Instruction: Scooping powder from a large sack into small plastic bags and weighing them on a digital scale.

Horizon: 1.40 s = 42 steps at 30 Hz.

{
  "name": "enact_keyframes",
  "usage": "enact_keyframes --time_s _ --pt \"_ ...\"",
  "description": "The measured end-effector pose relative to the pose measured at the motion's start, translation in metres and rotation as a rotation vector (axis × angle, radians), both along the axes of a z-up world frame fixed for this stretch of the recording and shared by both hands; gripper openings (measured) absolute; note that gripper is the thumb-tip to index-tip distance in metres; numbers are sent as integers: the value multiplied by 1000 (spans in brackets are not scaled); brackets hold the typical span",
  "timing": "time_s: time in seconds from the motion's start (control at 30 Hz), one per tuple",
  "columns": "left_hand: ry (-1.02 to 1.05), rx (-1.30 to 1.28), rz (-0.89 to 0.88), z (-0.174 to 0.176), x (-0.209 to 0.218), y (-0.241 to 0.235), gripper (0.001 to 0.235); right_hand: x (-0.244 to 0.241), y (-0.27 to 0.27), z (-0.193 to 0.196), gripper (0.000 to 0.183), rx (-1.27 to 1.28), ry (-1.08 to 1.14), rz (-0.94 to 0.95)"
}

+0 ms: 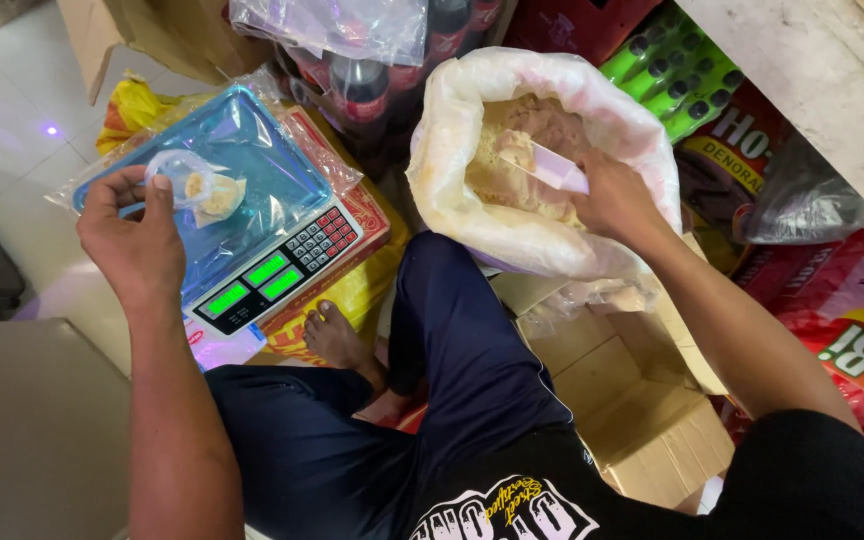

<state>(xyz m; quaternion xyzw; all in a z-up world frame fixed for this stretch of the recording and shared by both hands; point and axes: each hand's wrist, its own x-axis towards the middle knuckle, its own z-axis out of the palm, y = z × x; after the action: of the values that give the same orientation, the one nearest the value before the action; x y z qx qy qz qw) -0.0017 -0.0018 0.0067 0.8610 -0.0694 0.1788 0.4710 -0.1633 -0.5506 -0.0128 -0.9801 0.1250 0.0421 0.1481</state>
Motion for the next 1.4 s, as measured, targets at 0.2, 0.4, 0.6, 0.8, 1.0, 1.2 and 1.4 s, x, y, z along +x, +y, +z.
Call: enact_keyframes --time_s 0.2,0.4,0.6,0.8,1.0,1.2,1.4 --pt "-5 2 20 -3 -2 6 12 19 15 5 45 -58 115 0" --pt "-14 13 24 -2 1 3 13 28 2 1 46 -113 111 46" --pt "-25 10 6 -5 -3 6 13 27 -7 -5 38 -137 80 51" --pt "-1 -10 17 -1 -1 2 12 35 -8 -17 61 -333 117 129" --pt "11 5 31 1 1 1 13 42 7 -15 32 -375 51 292" --pt "22 -17 22 1 -1 1 13 46 12 -23 31 -286 50 308" --pt "3 6 27 0 0 -1 13 71 34 -43 26 -34 260 104"
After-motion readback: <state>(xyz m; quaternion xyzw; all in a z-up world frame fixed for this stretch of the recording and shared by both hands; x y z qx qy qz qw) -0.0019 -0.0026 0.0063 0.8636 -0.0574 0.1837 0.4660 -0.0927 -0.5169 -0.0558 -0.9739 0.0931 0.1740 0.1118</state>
